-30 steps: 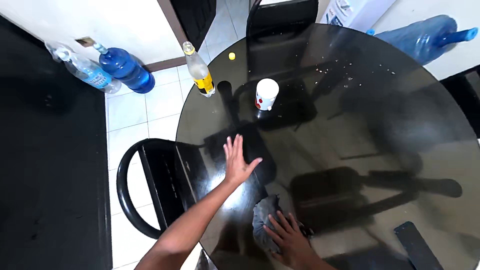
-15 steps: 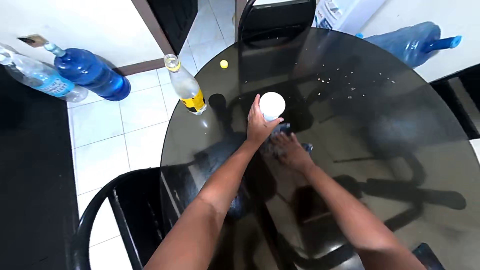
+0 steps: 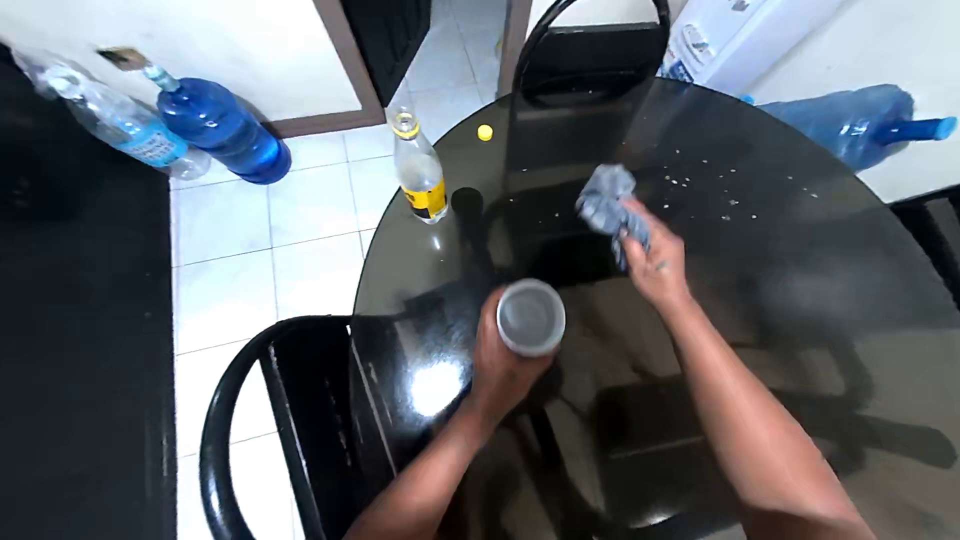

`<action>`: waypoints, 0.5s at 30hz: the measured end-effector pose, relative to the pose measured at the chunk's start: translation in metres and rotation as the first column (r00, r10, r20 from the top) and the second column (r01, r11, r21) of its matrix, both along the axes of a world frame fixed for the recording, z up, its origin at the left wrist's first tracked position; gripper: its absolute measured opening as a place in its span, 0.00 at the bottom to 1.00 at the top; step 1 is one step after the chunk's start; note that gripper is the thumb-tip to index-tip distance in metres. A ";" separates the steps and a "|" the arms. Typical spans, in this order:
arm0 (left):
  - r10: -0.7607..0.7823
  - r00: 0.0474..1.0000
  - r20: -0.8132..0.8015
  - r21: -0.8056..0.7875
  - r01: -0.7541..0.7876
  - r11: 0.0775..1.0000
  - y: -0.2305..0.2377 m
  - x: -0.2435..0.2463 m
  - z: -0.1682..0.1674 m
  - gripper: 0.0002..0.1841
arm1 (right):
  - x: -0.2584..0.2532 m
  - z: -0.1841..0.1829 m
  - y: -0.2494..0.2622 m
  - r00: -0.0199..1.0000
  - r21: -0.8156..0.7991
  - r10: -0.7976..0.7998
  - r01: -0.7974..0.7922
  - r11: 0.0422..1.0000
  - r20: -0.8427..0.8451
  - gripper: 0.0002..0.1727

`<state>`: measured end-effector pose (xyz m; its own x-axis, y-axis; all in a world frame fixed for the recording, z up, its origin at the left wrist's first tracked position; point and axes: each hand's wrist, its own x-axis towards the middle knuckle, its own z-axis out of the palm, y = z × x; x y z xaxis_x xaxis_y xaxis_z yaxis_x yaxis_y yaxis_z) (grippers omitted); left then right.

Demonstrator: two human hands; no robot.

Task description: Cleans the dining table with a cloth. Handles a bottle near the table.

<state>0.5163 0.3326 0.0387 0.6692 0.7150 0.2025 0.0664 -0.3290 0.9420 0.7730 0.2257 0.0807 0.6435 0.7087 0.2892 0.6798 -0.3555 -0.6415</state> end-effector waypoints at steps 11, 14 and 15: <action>-0.615 0.777 -0.137 -0.058 0.613 0.788 -0.070 -0.220 0.001 0.21 | -0.279 -0.098 0.081 0.234 -0.259 0.969 -0.943 0.208 -0.075 0.43; -0.630 0.759 -0.165 -0.053 0.631 0.774 -0.083 -0.211 -0.001 0.20 | -0.255 -0.091 0.107 0.377 -0.302 0.912 -0.899 0.318 -0.162 0.37; -0.643 0.748 -0.163 -0.060 0.643 0.763 -0.085 -0.205 0.000 0.21 | -0.235 -0.086 0.113 0.480 -0.334 0.857 -0.851 0.405 -0.186 0.37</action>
<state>0.3110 0.2479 0.0388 0.9935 0.1032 0.0475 -0.0084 -0.3498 0.9368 0.5378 0.3388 -0.0058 -0.3554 0.9305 -0.0889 0.7644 0.2346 -0.6005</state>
